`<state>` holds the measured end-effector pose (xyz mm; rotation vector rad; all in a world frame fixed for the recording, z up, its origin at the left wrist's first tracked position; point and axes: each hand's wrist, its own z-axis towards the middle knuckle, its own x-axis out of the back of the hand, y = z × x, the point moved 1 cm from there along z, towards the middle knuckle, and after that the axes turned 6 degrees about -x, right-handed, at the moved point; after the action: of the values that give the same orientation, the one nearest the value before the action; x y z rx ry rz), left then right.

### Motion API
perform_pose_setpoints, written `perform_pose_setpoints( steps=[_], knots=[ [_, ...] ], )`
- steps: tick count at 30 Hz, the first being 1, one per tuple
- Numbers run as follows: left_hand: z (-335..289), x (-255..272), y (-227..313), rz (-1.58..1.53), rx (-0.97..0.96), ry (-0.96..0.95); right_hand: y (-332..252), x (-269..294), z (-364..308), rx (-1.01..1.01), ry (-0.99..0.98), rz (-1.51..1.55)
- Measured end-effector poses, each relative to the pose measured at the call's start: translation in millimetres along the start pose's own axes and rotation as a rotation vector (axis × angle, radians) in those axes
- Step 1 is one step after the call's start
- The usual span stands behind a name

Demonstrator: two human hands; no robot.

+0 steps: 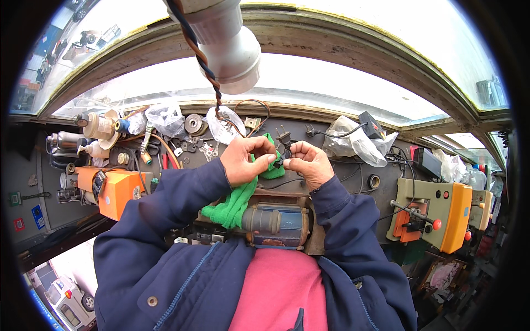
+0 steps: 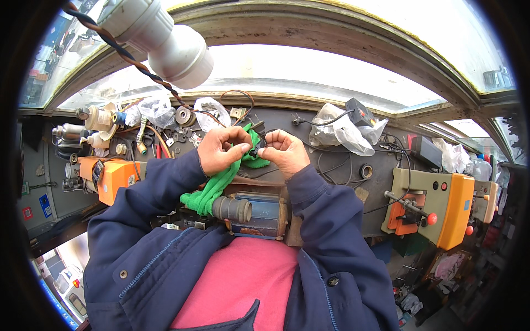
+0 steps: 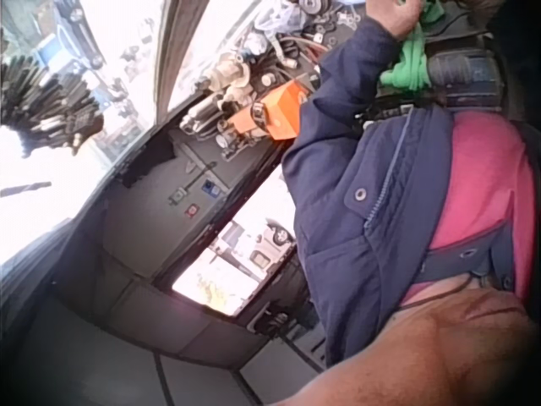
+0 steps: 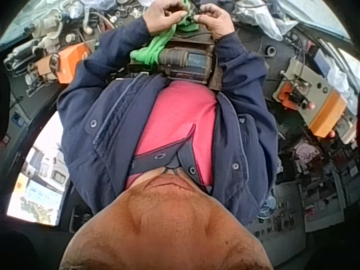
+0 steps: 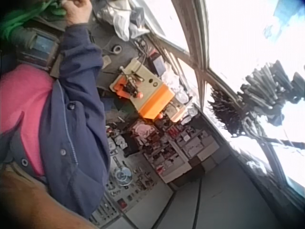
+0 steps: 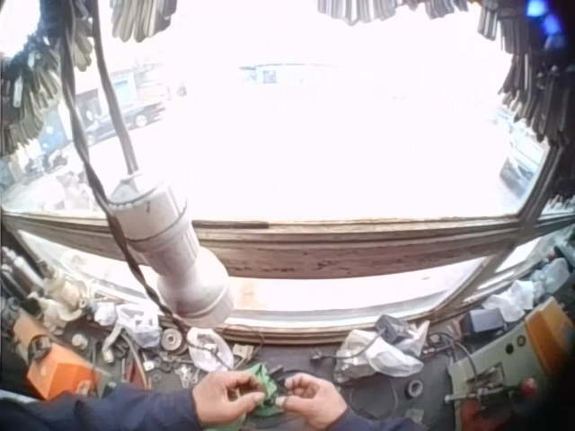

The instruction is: The person assembles an electrical plug by hand, inserting wires into the plug body and tightening internal screws. They repeatedly open and close the plug housing to check the assembly. The task is performed at a cluttered workbench with tools and parts visible.

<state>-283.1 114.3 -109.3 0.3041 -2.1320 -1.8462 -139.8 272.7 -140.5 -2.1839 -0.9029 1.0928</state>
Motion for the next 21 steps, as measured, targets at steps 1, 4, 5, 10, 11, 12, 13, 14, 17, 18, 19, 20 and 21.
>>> perform_pose_setpoints(
  steps=[1,4,5,10,11,12,13,14,17,18,19,20,21],
  knots=[
    [-0.8,0.4,3.6,0.110,-0.043,-0.012,0.3,-0.5,0.1,0.009,0.001,-0.004],
    [-0.4,-2.7,12.8,0.194,-0.089,0.018,0.3,-1.5,0.4,0.022,-0.006,-0.010],
    [-0.3,-3.2,15.2,0.209,-0.078,0.025,0.2,-1.8,0.4,0.027,-0.012,-0.008],
    [1.5,-4.5,20.9,0.217,-0.071,0.003,-0.4,-3.0,0.6,0.025,-0.010,-0.028],
    [1.6,-4.6,21.1,0.229,-0.072,0.001,-0.8,-3.2,0.5,0.031,-0.017,-0.024],
    [1.4,-4.7,21.3,0.214,-0.066,0.003,-0.9,-3.3,0.5,0.024,-0.009,-0.031],
    [1.1,-4.9,21.5,0.208,-0.057,0.004,-1.1,-3.3,0.4,0.024,-0.008,-0.035],
    [0.9,-4.9,21.9,0.211,-0.048,0.002,-1.2,-3.4,0.4,0.024,-0.008,-0.039],
    [1.6,-4.9,22.7,0.221,-0.042,-0.007,-1.1,-3.9,0.9,0.023,-0.010,-0.048],
    [1.5,-5.0,22.6,0.223,-0.053,-0.002,-0.9,-3.9,1.1,0.021,-0.012,-0.050],
    [1.4,-5.2,21.9,0.236,-0.061,0.001,-0.8,-3.8,1.3,0.019,-0.014,-0.051],
    [1.1,-5.2,20.5,0.250,-0.070,0.003,-0.6,-3.7,1.4,0.017,-0.015,-0.053],
    [1.0,-5.1,18.0,0.236,-0.057,0.003,-0.4,-3.3,1.4,0.010,-0.014,-0.055]
  ],
)
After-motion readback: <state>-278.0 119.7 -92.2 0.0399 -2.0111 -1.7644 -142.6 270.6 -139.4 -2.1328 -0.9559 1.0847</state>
